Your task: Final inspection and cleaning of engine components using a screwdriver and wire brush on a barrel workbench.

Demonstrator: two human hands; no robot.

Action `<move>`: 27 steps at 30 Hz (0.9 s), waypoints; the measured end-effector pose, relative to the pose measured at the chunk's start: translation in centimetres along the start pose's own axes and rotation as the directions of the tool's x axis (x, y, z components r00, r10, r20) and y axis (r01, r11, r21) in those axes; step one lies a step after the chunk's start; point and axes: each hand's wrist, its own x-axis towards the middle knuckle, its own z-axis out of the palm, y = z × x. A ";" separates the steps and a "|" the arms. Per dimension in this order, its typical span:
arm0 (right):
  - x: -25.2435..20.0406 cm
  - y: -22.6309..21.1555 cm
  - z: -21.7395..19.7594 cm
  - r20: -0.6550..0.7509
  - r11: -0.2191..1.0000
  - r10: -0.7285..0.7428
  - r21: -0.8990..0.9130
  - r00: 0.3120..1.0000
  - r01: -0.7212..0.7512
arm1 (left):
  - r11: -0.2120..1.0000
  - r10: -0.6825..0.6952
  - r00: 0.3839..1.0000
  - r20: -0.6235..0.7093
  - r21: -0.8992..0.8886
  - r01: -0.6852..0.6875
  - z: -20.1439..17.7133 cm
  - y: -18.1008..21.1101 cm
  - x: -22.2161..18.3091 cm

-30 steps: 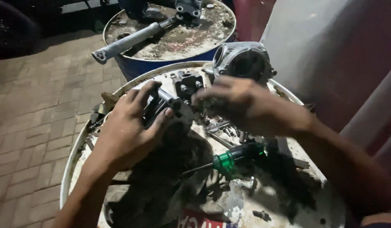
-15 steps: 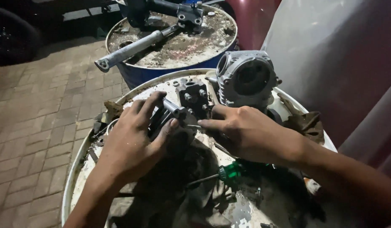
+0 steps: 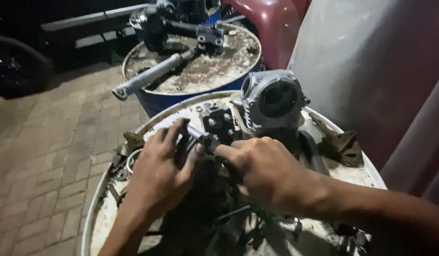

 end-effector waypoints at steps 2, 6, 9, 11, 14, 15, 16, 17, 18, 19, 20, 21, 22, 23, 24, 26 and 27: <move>0.1 0.3 -1.1 -0.091 0.976 -0.109 0.178 0.990 0.124 | 0.999 -0.050 0.998 0.045 0.006 0.050 -0.7 0.6 0.0; 1.6 0.3 -1.7 -0.017 0.895 -0.039 0.444 0.999 0.043 | 0.999 -0.055 0.996 0.067 0.003 0.054 -0.4 0.3 0.0; 4.1 2.5 0.3 -0.139 0.855 -0.016 0.512 0.990 0.086 | 0.994 -0.105 0.986 0.130 0.008 0.105 -0.8 0.7 -0.1; 5.1 3.1 0.9 -0.142 0.843 -0.011 0.531 0.990 0.086 | 0.996 -0.088 0.990 0.111 -0.001 0.089 -0.7 0.5 -0.1; 4.8 3.2 0.1 -0.145 0.849 -0.034 0.518 0.989 0.105 | 0.998 -0.069 0.993 0.100 -0.002 0.069 -0.7 0.3 -0.2; 4.4 3.2 -0.4 -0.136 0.870 -0.066 0.477 0.988 0.124 | 0.997 -0.071 0.992 0.105 -0.005 0.071 -0.7 0.3 -0.2; 3.1 3.3 -1.2 -0.135 0.869 -0.065 0.479 0.989 0.123 | 0.997 -0.071 0.992 0.107 -0.004 0.072 -0.7 0.4 -0.1; 1.9 3.3 -2.0 -0.085 0.914 -0.056 0.396 0.995 0.086 | 0.997 -0.080 0.990 0.116 0.004 0.080 -0.7 0.5 -0.2; 0.7 3.3 -2.8 -0.037 0.950 -0.043 0.307 0.998 0.052 | 0.996 -0.089 0.988 0.125 0.012 0.089 -0.8 0.5 -0.2; -0.3 3.5 -2.7 -0.031 0.951 -0.043 0.305 0.999 0.051 | 0.996 -0.093 0.988 0.126 0.007 0.092 -0.7 0.5 -0.2; -1.3 3.6 -2.6 -0.108 0.949 -0.198 0.228 0.974 0.218 | 0.997 -0.073 0.991 0.109 0.007 0.073 -0.7 0.4 -0.3; -2.3 3.7 -2.5 -0.172 0.915 -0.356 0.135 0.918 0.380 | 0.998 -0.056 0.995 0.088 0.009 0.055 -0.7 0.4 -0.3; -2.5 3.5 -1.9 -0.168 0.914 -0.361 0.132 0.917 0.384 | 0.998 -0.061 0.995 0.083 0.006 0.060 -0.7 0.4 -0.3; -2.8 3.2 -1.3 -0.152 0.937 -0.346 -0.008 0.926 0.349 | 0.998 -0.066 0.994 0.092 0.016 0.065 -0.7 0.4 -0.3; -3.1 2.9 -0.8 -0.139 0.939 -0.329 -0.149 0.934 0.309 | 0.997 -0.073 0.992 0.102 0.027 0.070 -0.7 0.4 -0.2; -2.6 2.4 1.2 -0.073 0.936 -0.277 -0.243 0.958 0.253 | 0.998 -0.065 0.994 0.087 0.025 0.063 -0.8 0.4 -0.3; -2.5 2.2 2.3 -0.014 0.921 -0.211 -0.338 0.977 0.194 | 0.999 -0.052 0.996 0.077 0.020 0.051 -0.7 0.4 -0.4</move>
